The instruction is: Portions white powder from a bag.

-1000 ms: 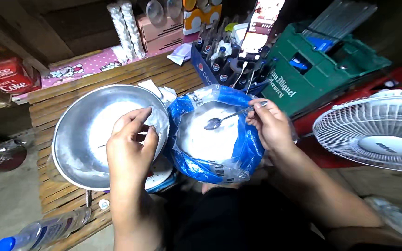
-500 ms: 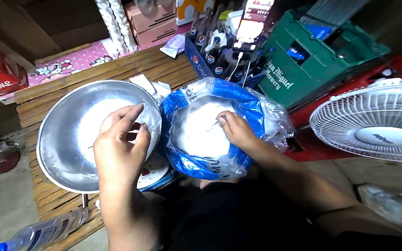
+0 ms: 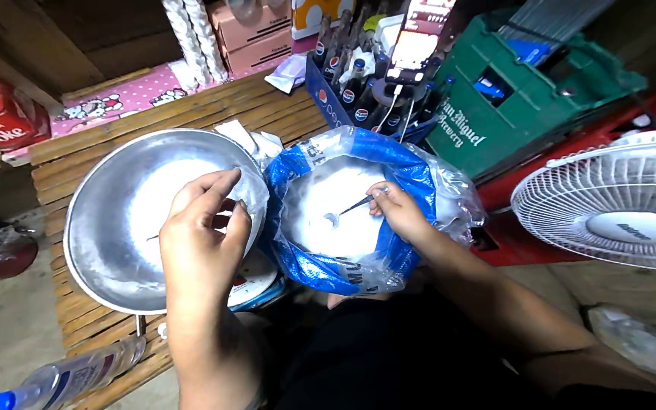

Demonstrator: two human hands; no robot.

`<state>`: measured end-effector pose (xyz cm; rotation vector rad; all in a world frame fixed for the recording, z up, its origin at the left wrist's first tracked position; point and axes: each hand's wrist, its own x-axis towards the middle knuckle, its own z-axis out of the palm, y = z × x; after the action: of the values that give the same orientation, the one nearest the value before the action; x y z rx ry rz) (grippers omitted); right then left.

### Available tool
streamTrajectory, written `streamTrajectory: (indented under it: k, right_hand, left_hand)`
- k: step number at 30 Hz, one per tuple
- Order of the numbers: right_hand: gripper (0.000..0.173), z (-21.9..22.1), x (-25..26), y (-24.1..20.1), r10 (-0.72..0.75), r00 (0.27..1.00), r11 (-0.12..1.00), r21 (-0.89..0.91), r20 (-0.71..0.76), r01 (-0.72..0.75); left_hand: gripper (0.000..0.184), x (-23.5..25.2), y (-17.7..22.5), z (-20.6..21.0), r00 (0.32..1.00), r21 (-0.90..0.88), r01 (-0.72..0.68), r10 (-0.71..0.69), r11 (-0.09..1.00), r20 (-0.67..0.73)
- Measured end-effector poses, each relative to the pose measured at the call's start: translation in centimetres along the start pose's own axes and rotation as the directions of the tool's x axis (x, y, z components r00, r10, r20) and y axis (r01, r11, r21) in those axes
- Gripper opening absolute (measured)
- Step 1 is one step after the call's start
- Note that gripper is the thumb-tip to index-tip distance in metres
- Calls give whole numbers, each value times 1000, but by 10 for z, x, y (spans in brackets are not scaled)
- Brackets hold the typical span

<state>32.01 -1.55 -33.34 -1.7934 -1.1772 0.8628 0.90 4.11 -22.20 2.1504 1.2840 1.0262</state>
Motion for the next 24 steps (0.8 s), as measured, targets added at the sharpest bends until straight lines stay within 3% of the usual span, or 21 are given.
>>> streamTrajectory:
  k: [8, 14, 18, 24]
  right_hand:
    - [21, -25, -7, -20, 22, 997, 930, 367, -75, 7]
    - [20, -29, -21, -74, -117, 989, 784, 603, -92, 149]
    - [23, -26, -28, -109, -282, 952, 712, 638, -122, 293]
    - [18, -9, -27, -141, -444, 888, 723, 537, -122, 435]
  left_hand:
    - [36, 0, 0, 2, 1000, -12, 7, -7, 1000, 2]
    - [36, 1, 0, 3, 1000, -16, -2, 2, 1000, 4]
    - [35, 1, 0, 6, 1000, -10, 3, -3, 1000, -9]
    - [34, 2, -1, 5, 1000, -24, -7, 6, 1000, -15]
